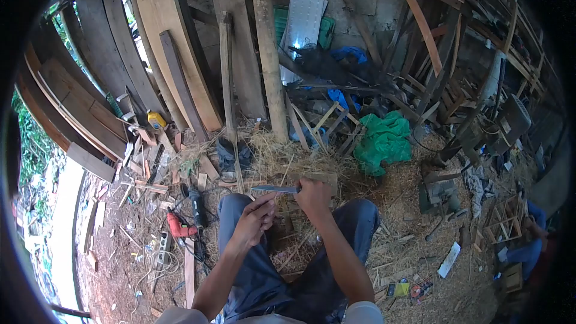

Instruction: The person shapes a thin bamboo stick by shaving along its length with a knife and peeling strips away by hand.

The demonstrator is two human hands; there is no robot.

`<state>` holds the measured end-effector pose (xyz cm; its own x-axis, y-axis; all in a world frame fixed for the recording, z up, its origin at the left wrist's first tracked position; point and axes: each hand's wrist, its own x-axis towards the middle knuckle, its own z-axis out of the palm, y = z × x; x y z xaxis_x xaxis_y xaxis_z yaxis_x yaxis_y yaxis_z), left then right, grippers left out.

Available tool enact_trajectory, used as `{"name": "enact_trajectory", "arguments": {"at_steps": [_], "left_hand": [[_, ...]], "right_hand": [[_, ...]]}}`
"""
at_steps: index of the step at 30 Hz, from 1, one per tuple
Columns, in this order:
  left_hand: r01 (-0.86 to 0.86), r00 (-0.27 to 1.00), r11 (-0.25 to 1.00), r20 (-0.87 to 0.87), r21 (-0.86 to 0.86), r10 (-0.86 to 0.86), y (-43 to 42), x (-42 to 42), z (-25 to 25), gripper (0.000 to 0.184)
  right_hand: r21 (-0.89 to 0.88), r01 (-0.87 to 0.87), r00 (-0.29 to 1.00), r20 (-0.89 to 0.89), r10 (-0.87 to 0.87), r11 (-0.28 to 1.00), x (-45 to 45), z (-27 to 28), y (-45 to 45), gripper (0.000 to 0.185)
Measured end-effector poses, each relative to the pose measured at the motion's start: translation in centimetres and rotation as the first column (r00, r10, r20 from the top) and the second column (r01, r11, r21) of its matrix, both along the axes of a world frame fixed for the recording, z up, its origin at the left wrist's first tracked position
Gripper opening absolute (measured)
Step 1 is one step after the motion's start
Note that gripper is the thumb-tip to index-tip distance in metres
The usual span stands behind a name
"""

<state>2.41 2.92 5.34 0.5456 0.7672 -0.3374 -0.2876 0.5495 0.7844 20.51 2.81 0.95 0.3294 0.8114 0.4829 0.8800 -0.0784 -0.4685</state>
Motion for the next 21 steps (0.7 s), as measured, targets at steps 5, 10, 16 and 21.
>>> {"name": "enact_trajectory", "arguments": {"at_steps": [5, 10, 16, 21], "left_hand": [[-0.029, 1.000, 1.000, 0.000, 0.003, 0.029, -0.4, -0.1, 0.7, 0.035], [0.001, 0.998, 1.000, -0.066, 0.024, 0.001, -1.4, -0.9, 0.7, 0.034], [0.013, 0.996, 0.999, -0.088, 0.040, -0.009, -1.6, -1.3, 0.7, 0.034], [0.023, 0.994, 0.999, -0.106, 0.046, -0.018, -1.5, -1.6, 0.9, 0.034]], "right_hand": [[-0.061, 0.095, 0.995, 0.027, -0.093, 0.994, -0.1, 0.5, 0.2, 0.009], [-0.060, 0.220, 0.971, 0.107, -0.213, 0.974, 3.0, 0.0, 1.0, 0.012], [-0.173, 0.200, 0.978, 0.093, -0.187, 0.964, 2.6, -0.1, 0.9, 0.016], [-0.076, 0.030, 0.984, 0.176, -0.016, 0.997, 1.2, -0.3, 0.7, 0.019]]}}
